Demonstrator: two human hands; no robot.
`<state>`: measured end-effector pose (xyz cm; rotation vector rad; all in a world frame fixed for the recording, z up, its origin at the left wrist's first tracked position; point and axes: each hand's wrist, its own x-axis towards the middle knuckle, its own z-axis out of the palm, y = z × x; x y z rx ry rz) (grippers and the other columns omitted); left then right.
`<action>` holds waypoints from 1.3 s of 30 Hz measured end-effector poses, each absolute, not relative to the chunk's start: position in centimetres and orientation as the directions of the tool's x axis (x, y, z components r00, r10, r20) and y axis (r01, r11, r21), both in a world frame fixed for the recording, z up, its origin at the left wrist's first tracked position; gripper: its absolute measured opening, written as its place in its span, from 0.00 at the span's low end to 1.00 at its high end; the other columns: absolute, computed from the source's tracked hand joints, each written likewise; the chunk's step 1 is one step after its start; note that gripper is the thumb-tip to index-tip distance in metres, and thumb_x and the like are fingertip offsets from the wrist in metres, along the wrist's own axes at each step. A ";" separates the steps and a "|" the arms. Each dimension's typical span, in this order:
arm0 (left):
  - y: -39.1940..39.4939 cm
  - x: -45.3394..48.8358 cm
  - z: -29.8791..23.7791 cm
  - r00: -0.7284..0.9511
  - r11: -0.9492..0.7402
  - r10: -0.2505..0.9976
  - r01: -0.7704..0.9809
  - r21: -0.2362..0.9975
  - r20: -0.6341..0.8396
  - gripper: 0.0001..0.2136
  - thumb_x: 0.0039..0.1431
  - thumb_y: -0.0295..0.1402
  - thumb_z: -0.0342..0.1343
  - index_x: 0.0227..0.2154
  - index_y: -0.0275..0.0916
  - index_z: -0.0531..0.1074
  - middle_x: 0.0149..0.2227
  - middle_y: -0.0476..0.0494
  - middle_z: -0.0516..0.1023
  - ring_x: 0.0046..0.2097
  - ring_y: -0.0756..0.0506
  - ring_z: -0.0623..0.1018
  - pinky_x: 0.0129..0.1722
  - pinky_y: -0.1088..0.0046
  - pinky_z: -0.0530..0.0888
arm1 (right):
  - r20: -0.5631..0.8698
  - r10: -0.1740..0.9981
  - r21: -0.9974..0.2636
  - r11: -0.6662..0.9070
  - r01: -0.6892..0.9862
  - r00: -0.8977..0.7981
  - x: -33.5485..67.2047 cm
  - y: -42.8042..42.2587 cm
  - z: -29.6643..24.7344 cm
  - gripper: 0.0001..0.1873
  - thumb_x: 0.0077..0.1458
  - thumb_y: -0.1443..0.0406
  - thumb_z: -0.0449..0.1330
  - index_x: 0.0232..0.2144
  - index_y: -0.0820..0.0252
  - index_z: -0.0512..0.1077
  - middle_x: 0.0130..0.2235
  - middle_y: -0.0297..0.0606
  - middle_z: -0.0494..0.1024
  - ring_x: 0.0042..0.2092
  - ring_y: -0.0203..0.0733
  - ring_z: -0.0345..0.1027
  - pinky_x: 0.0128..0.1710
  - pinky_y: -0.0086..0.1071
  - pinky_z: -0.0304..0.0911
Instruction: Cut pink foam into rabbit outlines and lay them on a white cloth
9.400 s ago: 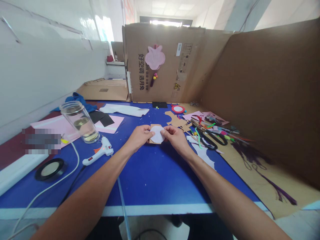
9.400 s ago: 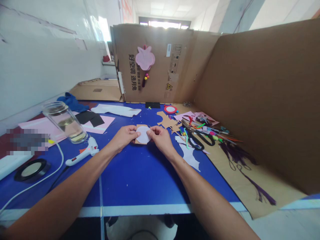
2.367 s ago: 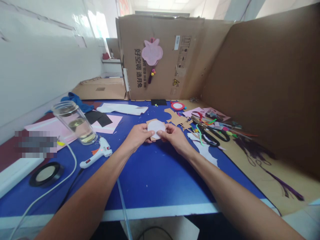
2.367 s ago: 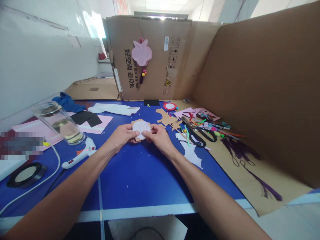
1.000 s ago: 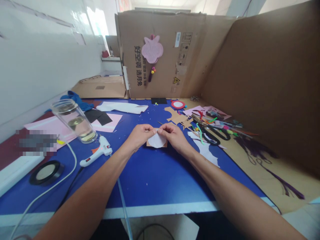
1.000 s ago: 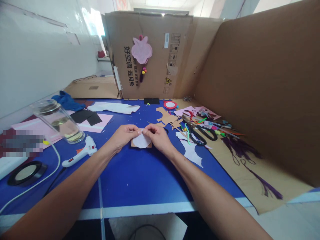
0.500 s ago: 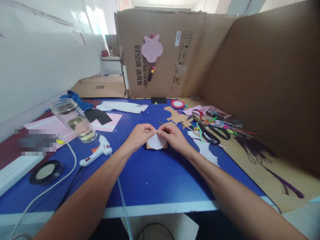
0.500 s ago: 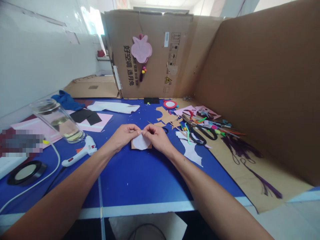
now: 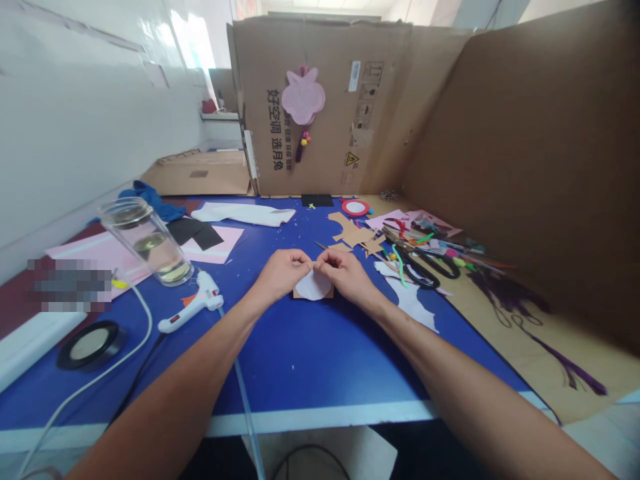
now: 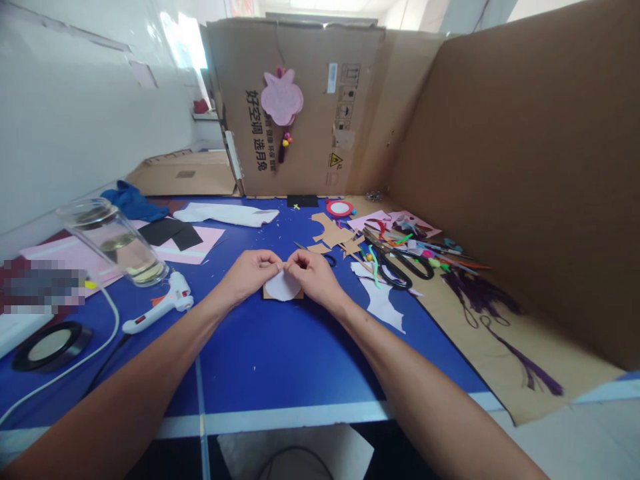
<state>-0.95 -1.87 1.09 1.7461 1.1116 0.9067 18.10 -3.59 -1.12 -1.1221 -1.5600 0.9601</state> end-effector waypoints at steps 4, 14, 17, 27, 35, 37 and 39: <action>-1.7 -1.0 1.4 0.301 -0.208 0.944 0.228 0.951 0.134 0.09 0.54 0.39 0.63 0.27 0.38 0.78 0.26 0.49 0.78 0.28 0.49 0.72 0.29 0.74 0.66 | 0.212 0.970 -0.959 0.230 0.165 -0.122 18.2 -3.3 -1.2 0.14 0.53 0.52 0.66 0.29 0.57 0.74 0.28 0.32 0.74 0.31 0.38 0.63 0.32 0.32 0.59; -1.5 -1.0 1.4 0.290 0.047 0.955 0.075 0.996 -0.066 0.10 0.52 0.38 0.68 0.27 0.38 0.74 0.22 0.49 0.76 0.22 0.51 0.71 0.24 0.76 0.66 | 0.193 0.979 -0.980 0.196 0.037 -0.061 19.1 -3.2 -0.9 0.18 0.53 0.49 0.70 0.30 0.56 0.74 0.26 0.31 0.73 0.27 0.37 0.64 0.28 0.32 0.60; -1.5 -1.0 1.5 0.264 0.029 0.963 0.069 0.997 -0.046 0.10 0.53 0.36 0.67 0.26 0.38 0.73 0.21 0.50 0.76 0.22 0.51 0.71 0.25 0.76 0.67 | 0.146 0.987 -0.989 0.144 -0.023 -0.073 19.0 -3.4 -0.6 0.21 0.51 0.47 0.72 0.33 0.57 0.75 0.29 0.32 0.75 0.29 0.37 0.66 0.30 0.32 0.63; -2.1 -0.6 2.0 0.293 0.102 0.948 0.084 0.991 -0.123 0.09 0.55 0.27 0.69 0.38 0.34 0.77 0.27 0.41 0.84 0.26 0.48 0.82 0.26 0.77 0.76 | 0.125 0.987 -0.992 0.123 -0.029 -0.105 18.6 -3.2 -1.3 0.23 0.47 0.51 0.76 0.36 0.56 0.73 0.32 0.31 0.78 0.29 0.36 0.66 0.31 0.32 0.64; -2.0 -0.8 2.2 0.268 0.108 0.956 0.066 0.992 -0.122 0.10 0.55 0.25 0.69 0.39 0.34 0.77 0.28 0.39 0.85 0.25 0.48 0.82 0.27 0.77 0.76 | 0.133 0.985 -0.991 0.130 -0.038 -0.109 18.9 -3.2 -1.2 0.22 0.53 0.49 0.70 0.42 0.54 0.72 0.32 0.31 0.77 0.31 0.39 0.70 0.34 0.34 0.69; -1.8 -1.0 2.4 0.258 0.145 0.954 0.054 0.988 -0.154 0.11 0.55 0.25 0.68 0.41 0.33 0.77 0.30 0.37 0.86 0.26 0.48 0.83 0.27 0.77 0.76 | 0.167 0.984 -0.986 0.166 -0.016 -0.065 19.2 -3.1 -1.3 0.23 0.57 0.51 0.66 0.50 0.53 0.72 0.33 0.31 0.77 0.32 0.40 0.71 0.36 0.36 0.70; -1.8 -1.2 2.7 0.256 0.186 0.948 0.029 0.982 -0.187 0.13 0.57 0.25 0.67 0.46 0.33 0.77 0.31 0.36 0.86 0.27 0.48 0.83 0.28 0.78 0.77 | 0.251 0.967 -0.967 0.252 0.033 -0.034 19.4 -3.0 -1.4 0.26 0.58 0.56 0.64 0.58 0.51 0.70 0.37 0.33 0.77 0.36 0.41 0.72 0.38 0.37 0.71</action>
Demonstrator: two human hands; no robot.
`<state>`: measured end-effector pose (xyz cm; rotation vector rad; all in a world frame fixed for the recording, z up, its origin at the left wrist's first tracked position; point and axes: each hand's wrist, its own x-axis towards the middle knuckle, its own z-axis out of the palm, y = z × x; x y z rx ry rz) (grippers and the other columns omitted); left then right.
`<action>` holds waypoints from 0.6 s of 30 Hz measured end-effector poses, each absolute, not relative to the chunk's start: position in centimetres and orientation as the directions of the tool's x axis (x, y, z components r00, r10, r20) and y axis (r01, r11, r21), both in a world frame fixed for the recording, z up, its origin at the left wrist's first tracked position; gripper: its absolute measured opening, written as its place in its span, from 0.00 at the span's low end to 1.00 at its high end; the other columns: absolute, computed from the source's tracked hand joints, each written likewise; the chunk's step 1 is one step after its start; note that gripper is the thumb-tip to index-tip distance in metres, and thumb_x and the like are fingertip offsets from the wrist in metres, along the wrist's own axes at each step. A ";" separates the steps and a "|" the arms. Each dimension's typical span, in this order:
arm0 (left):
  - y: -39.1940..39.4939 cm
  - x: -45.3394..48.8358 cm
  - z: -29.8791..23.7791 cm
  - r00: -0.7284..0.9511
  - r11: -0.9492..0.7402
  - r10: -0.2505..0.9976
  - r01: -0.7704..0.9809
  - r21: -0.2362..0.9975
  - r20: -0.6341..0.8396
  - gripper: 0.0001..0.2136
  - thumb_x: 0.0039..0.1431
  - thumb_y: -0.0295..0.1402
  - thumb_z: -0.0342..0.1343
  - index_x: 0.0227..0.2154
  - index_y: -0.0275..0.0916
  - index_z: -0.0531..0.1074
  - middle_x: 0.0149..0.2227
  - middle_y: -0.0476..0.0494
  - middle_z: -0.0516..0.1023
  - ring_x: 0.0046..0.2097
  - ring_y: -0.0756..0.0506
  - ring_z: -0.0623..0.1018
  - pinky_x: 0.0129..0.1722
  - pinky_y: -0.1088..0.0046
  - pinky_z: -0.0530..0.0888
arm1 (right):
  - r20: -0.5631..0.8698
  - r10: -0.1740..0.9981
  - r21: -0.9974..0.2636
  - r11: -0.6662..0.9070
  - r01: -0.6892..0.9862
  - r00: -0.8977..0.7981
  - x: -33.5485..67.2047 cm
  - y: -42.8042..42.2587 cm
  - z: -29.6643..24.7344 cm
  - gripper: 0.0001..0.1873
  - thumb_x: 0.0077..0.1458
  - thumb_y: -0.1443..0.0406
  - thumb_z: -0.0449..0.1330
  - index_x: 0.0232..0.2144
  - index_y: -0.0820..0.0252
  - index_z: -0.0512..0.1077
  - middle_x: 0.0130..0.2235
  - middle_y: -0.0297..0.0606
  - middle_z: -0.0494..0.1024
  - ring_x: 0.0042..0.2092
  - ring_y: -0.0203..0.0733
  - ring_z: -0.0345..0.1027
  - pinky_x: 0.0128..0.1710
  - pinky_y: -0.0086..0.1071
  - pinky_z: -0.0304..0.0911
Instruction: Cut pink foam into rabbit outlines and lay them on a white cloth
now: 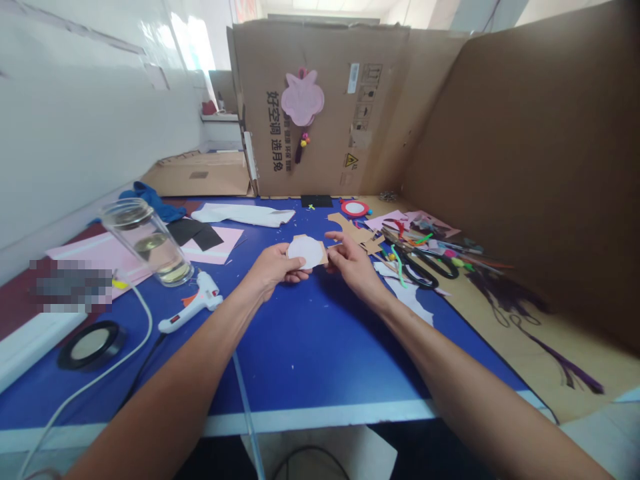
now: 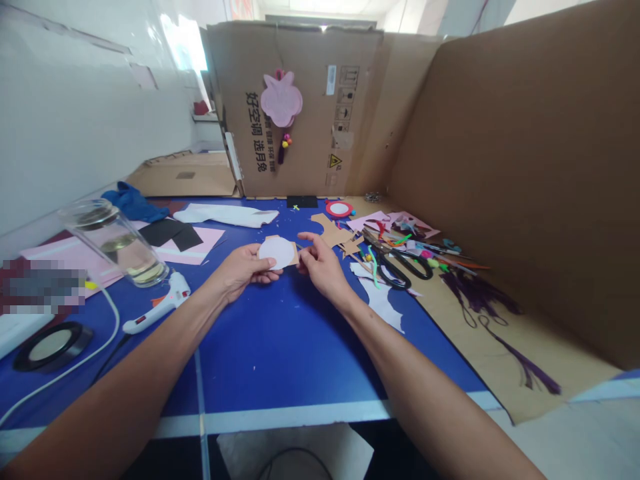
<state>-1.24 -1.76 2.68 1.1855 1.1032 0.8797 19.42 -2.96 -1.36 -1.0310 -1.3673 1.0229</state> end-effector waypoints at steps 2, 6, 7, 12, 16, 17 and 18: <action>-1.7 -1.4 2.9 0.257 0.223 0.942 -0.002 0.975 -0.215 0.18 0.58 0.25 0.66 0.52 0.34 0.75 0.31 0.36 0.86 0.27 0.48 0.83 0.28 0.78 0.76 | 0.356 0.934 -0.928 0.357 0.107 -0.034 19.5 -3.0 -1.4 0.29 0.56 0.61 0.64 0.61 0.49 0.71 0.45 0.37 0.78 0.41 0.43 0.72 0.42 0.38 0.71; -1.7 -1.7 2.8 0.315 0.274 0.916 -0.044 0.961 -0.247 0.29 0.58 0.25 0.66 0.63 0.37 0.69 0.32 0.38 0.87 0.27 0.48 0.83 0.28 0.77 0.76 | 0.486 0.871 -0.833 0.487 0.262 -0.073 19.5 -3.2 -1.2 0.21 0.56 0.65 0.65 0.52 0.49 0.80 0.56 0.43 0.75 0.53 0.47 0.71 0.50 0.41 0.70; -1.7 -1.7 2.7 0.340 0.285 0.906 -0.052 0.957 -0.251 0.31 0.58 0.25 0.66 0.65 0.38 0.68 0.33 0.38 0.87 0.28 0.47 0.83 0.29 0.77 0.76 | 0.498 0.864 -0.820 0.498 0.284 -0.077 19.5 -3.3 -1.1 0.16 0.57 0.64 0.65 0.48 0.50 0.82 0.56 0.43 0.75 0.54 0.48 0.71 0.50 0.41 0.69; -1.6 -1.6 2.5 0.285 0.271 0.921 0.022 0.962 -0.266 0.25 0.66 0.46 0.65 0.61 0.40 0.71 0.28 0.42 0.84 0.25 0.46 0.82 0.25 0.76 0.72 | 0.480 0.877 -0.842 0.460 0.283 -0.001 19.7 -2.9 -1.2 0.08 0.58 0.57 0.68 0.36 0.52 0.82 0.49 0.42 0.79 0.52 0.49 0.72 0.50 0.42 0.68; -1.3 -1.5 2.6 0.100 0.101 0.989 0.087 0.991 -0.109 0.22 0.67 0.54 0.60 0.48 0.39 0.79 0.27 0.43 0.82 0.24 0.49 0.78 0.23 0.77 0.68 | 0.298 0.955 -0.952 0.297 0.077 -0.003 19.9 -2.7 -1.2 0.17 0.54 0.50 0.71 0.33 0.56 0.77 0.36 0.36 0.80 0.38 0.43 0.70 0.41 0.37 0.66; -1.3 -1.4 2.5 0.088 0.058 0.994 0.080 0.995 -0.065 0.20 0.66 0.52 0.61 0.47 0.39 0.80 0.31 0.42 0.83 0.26 0.49 0.79 0.24 0.77 0.70 | 0.259 0.966 -0.965 0.259 0.032 -0.012 19.8 -2.7 -1.2 0.19 0.53 0.48 0.72 0.32 0.56 0.76 0.33 0.35 0.79 0.35 0.41 0.69 0.39 0.35 0.65; -1.3 -1.4 2.4 0.089 0.024 0.996 0.068 0.997 -0.030 0.18 0.65 0.49 0.64 0.46 0.39 0.81 0.35 0.41 0.85 0.30 0.48 0.81 0.27 0.77 0.73 | 0.229 0.973 -0.973 0.229 -0.001 -0.021 19.8 -2.8 -1.1 0.21 0.52 0.47 0.73 0.30 0.56 0.74 0.32 0.34 0.78 0.33 0.40 0.67 0.36 0.34 0.63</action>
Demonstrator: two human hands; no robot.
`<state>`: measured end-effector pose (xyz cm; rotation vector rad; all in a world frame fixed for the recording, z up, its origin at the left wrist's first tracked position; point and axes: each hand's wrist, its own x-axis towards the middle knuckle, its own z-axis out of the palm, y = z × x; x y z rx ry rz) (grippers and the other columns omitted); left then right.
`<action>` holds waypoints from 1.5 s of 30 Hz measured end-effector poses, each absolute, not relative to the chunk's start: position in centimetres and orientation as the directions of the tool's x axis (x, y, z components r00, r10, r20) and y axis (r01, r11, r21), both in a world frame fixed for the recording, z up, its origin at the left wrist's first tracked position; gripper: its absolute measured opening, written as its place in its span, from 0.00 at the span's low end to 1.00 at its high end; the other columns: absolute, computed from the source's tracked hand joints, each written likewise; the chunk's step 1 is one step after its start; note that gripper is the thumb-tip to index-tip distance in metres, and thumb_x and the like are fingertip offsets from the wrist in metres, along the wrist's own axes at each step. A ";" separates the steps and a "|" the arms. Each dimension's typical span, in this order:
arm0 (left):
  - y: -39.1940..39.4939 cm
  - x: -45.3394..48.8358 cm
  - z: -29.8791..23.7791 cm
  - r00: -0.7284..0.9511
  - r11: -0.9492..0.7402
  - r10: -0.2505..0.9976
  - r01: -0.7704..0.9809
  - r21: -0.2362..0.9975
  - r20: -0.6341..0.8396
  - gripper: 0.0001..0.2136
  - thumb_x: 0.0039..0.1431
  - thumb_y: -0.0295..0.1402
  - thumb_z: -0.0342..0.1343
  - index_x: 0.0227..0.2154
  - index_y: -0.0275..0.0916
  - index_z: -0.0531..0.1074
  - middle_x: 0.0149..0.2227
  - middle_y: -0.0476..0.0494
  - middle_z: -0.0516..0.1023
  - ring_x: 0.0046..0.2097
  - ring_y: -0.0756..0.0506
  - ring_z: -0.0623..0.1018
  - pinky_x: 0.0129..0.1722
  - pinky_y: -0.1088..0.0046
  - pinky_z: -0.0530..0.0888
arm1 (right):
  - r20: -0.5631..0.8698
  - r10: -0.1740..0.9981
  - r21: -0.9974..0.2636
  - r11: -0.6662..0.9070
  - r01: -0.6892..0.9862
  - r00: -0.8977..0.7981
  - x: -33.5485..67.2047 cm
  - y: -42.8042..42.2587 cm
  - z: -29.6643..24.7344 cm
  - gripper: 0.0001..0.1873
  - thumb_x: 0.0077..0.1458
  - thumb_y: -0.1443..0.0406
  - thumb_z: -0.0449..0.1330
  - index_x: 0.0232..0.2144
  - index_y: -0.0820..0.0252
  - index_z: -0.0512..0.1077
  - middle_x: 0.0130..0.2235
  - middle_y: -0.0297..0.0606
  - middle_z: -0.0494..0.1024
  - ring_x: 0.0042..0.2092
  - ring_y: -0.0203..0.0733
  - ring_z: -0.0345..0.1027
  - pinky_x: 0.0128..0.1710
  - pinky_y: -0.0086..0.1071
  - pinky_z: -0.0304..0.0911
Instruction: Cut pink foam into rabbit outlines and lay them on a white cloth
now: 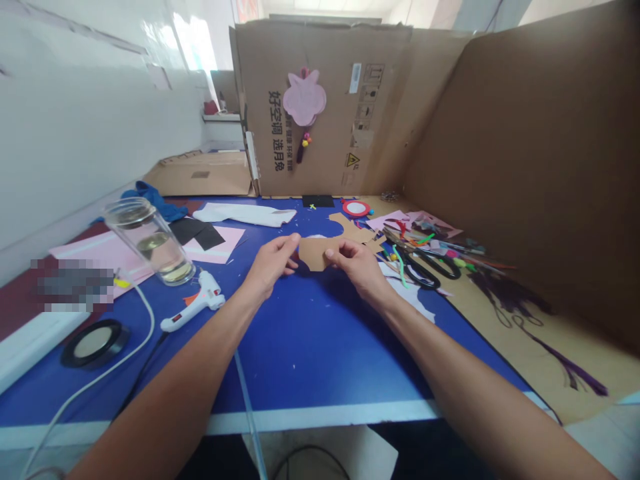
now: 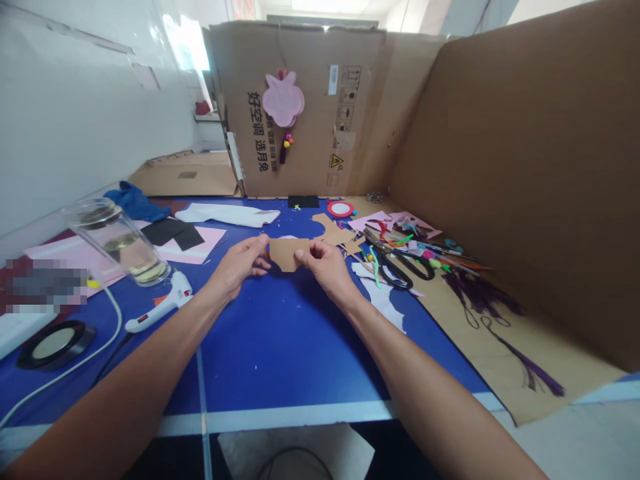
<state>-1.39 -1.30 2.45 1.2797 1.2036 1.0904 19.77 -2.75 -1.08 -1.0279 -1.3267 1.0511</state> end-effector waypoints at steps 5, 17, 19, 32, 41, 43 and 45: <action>-1.5 -1.2 2.1 0.175 0.041 0.984 -0.020 0.999 -0.037 0.15 0.58 0.36 0.70 0.46 0.37 0.82 0.39 0.40 0.86 0.34 0.47 0.83 0.33 0.75 0.78 | 0.156 0.987 -0.986 0.153 -0.067 -0.041 19.3 -3.2 -0.6 0.26 0.44 0.45 0.77 0.30 0.56 0.72 0.30 0.32 0.76 0.30 0.37 0.65 0.33 0.32 0.61; -1.0 -1.3 2.0 0.075 0.132 0.989 -0.080 0.988 -0.126 0.08 0.57 0.30 0.67 0.27 0.39 0.72 0.29 0.45 0.80 0.28 0.49 0.80 0.32 0.73 0.81 | 0.138 0.980 -0.974 0.161 -0.161 0.143 20.0 -2.7 -0.6 0.25 0.45 0.45 0.76 0.33 0.55 0.75 0.34 0.35 0.79 0.33 0.38 0.70 0.33 0.32 0.67; -0.9 -1.4 2.0 0.033 0.157 0.987 -0.090 0.984 -0.155 0.09 0.56 0.30 0.66 0.27 0.39 0.70 0.29 0.44 0.80 0.29 0.48 0.81 0.32 0.71 0.82 | 0.175 0.964 -0.967 0.207 -0.151 0.202 20.4 -2.6 -0.3 0.25 0.45 0.45 0.77 0.33 0.55 0.75 0.33 0.34 0.79 0.32 0.38 0.68 0.32 0.32 0.66; -1.8 -0.5 2.1 0.185 0.228 0.961 -0.116 0.967 -0.204 0.06 0.59 0.27 0.63 0.29 0.39 0.71 0.28 0.44 0.82 0.28 0.48 0.82 0.33 0.71 0.81 | 0.209 0.976 -0.978 0.207 0.033 0.065 19.2 -3.5 -0.2 0.18 0.48 0.51 0.75 0.30 0.57 0.79 0.31 0.36 0.80 0.33 0.40 0.69 0.36 0.35 0.65; -1.9 -0.5 1.9 0.286 0.247 0.935 -0.098 0.964 -0.210 0.10 0.66 0.39 0.65 0.36 0.37 0.76 0.32 0.40 0.85 0.31 0.47 0.84 0.33 0.72 0.82 | 0.230 0.967 -0.972 0.223 0.080 0.109 19.2 -3.0 -1.0 0.17 0.48 0.52 0.74 0.29 0.58 0.79 0.31 0.38 0.82 0.33 0.42 0.72 0.37 0.36 0.67; -1.8 -0.5 1.6 0.295 0.209 0.939 -0.081 0.974 -0.177 0.12 0.64 0.41 0.67 0.37 0.37 0.76 0.33 0.40 0.85 0.31 0.47 0.84 0.33 0.72 0.82 | 0.237 0.965 -0.970 0.227 0.090 0.114 19.0 -3.1 -1.1 0.17 0.48 0.52 0.74 0.29 0.58 0.79 0.31 0.38 0.82 0.33 0.42 0.72 0.36 0.36 0.68; -1.8 -0.5 1.3 0.281 0.163 0.949 -0.052 0.985 -0.143 0.11 0.61 0.37 0.70 0.36 0.37 0.75 0.31 0.43 0.84 0.30 0.47 0.84 0.32 0.74 0.82 | 0.238 0.964 -0.969 0.227 0.095 0.115 19.0 -3.1 -1.2 0.17 0.48 0.52 0.74 0.29 0.58 0.79 0.30 0.37 0.82 0.32 0.42 0.72 0.36 0.36 0.67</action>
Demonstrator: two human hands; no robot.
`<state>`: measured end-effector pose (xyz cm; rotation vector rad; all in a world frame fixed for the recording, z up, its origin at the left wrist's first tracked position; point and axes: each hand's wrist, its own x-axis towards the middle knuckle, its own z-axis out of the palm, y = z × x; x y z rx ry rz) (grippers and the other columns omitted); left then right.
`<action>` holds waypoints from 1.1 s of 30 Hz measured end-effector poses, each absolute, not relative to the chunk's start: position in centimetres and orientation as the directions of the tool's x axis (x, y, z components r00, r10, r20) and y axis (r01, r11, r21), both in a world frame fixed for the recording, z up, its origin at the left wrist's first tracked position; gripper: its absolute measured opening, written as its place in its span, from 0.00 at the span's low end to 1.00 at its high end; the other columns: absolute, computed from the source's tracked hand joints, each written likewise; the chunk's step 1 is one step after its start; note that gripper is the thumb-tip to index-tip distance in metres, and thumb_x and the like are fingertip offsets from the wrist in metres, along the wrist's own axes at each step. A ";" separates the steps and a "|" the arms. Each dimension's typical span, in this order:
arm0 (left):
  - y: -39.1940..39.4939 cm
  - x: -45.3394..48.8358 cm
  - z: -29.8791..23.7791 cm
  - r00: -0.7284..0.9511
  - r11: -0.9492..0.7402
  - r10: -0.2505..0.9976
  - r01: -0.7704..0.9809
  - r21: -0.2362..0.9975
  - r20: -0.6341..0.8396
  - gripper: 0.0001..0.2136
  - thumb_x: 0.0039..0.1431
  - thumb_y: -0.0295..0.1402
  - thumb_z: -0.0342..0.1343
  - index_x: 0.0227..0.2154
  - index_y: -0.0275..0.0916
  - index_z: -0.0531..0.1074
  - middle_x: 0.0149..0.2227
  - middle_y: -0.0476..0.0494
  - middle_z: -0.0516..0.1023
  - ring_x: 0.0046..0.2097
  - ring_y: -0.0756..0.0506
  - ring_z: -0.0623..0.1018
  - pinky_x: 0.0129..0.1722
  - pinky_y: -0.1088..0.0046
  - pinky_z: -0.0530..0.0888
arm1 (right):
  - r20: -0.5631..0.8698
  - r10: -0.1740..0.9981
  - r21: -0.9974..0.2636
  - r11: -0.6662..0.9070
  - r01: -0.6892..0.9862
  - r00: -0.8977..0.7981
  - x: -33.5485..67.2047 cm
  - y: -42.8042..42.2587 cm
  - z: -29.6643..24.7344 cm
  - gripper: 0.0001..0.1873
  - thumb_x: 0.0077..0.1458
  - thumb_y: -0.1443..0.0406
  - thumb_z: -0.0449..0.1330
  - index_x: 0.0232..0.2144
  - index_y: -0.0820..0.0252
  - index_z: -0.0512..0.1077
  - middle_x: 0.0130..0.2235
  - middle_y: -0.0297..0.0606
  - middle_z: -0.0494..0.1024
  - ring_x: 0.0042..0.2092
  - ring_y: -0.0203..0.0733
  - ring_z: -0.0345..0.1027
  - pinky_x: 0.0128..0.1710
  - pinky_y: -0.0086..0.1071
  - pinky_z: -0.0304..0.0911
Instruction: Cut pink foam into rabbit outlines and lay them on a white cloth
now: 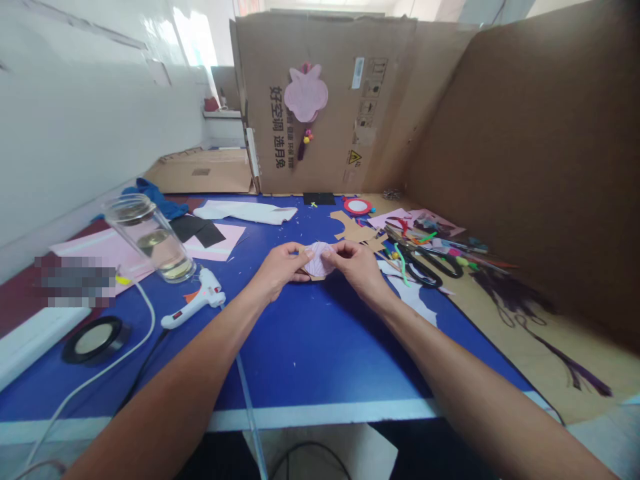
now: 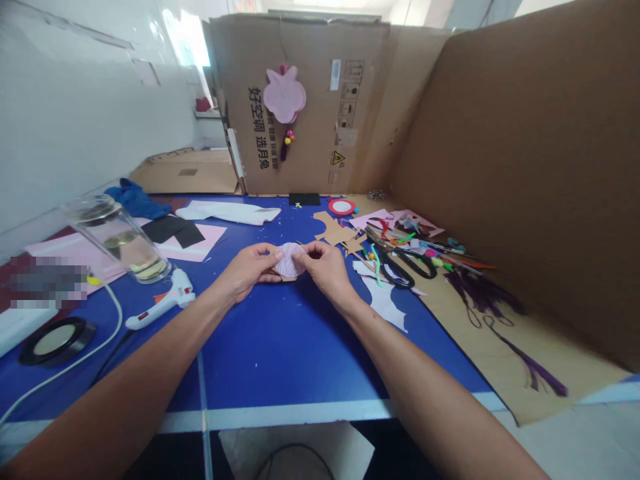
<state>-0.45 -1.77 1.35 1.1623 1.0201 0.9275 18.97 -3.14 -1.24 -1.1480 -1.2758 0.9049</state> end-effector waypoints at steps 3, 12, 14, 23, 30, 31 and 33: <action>-1.7 -0.4 1.2 0.252 0.138 0.960 -0.030 0.990 -0.126 0.08 0.60 0.30 0.69 0.35 0.36 0.74 0.29 0.45 0.83 0.28 0.49 0.83 0.31 0.75 0.81 | 0.237 0.968 -0.968 0.228 0.102 0.084 19.0 -3.0 -1.4 0.17 0.47 0.52 0.74 0.29 0.58 0.79 0.31 0.37 0.81 0.33 0.42 0.72 0.36 0.36 0.67; -1.8 -0.3 1.5 0.236 0.127 0.965 -0.038 0.991 -0.114 0.07 0.61 0.23 0.65 0.32 0.36 0.73 0.28 0.46 0.82 0.27 0.50 0.81 0.29 0.77 0.80 | 0.221 0.967 -0.973 0.227 -0.036 0.123 18.9 -2.7 -1.6 0.29 0.43 0.57 0.76 0.47 0.54 0.72 0.32 0.29 0.75 0.33 0.40 0.70 0.36 0.35 0.67; -1.7 -0.3 1.3 0.231 0.113 0.968 -0.033 0.993 -0.103 0.07 0.61 0.23 0.65 0.32 0.36 0.72 0.27 0.46 0.82 0.27 0.50 0.82 0.29 0.77 0.80 | 0.189 0.977 -0.977 0.197 -0.078 0.098 19.0 -2.6 -1.7 0.32 0.43 0.58 0.76 0.50 0.54 0.71 0.30 0.26 0.73 0.31 0.39 0.69 0.36 0.35 0.67; -1.3 -0.6 0.8 0.213 0.076 0.974 -0.003 0.997 -0.074 0.06 0.59 0.26 0.68 0.34 0.36 0.75 0.29 0.44 0.83 0.27 0.49 0.81 0.28 0.76 0.79 | 0.148 0.989 -0.976 0.149 -0.157 0.018 19.0 -2.6 -1.5 0.28 0.43 0.58 0.77 0.46 0.56 0.75 0.32 0.30 0.77 0.33 0.39 0.71 0.39 0.35 0.70; -1.4 -0.5 0.9 0.230 0.060 0.972 -0.006 0.998 -0.057 0.08 0.57 0.28 0.69 0.31 0.36 0.74 0.26 0.47 0.81 0.26 0.50 0.80 0.27 0.78 0.78 | 0.128 0.991 -0.987 0.124 -0.099 -0.038 18.7 -3.0 -1.2 0.22 0.42 0.52 0.78 0.30 0.57 0.74 0.30 0.32 0.77 0.32 0.38 0.68 0.35 0.33 0.65; -1.5 -0.6 1.0 0.240 0.076 0.968 -0.018 0.997 -0.069 0.08 0.57 0.28 0.69 0.32 0.36 0.75 0.27 0.46 0.82 0.27 0.49 0.81 0.28 0.77 0.79 | 0.140 0.989 -0.986 0.136 -0.093 -0.038 18.7 -3.1 -1.2 0.23 0.42 0.51 0.78 0.28 0.57 0.72 0.29 0.31 0.76 0.31 0.37 0.67 0.35 0.33 0.64; -1.6 -0.6 1.1 0.273 0.118 0.957 -0.044 0.992 -0.102 0.08 0.57 0.30 0.70 0.36 0.36 0.77 0.30 0.44 0.83 0.29 0.48 0.83 0.30 0.74 0.81 | 0.163 0.985 -0.983 0.158 -0.092 -0.047 18.7 -3.2 -1.1 0.24 0.43 0.50 0.78 0.27 0.56 0.70 0.28 0.31 0.74 0.31 0.37 0.66 0.34 0.33 0.63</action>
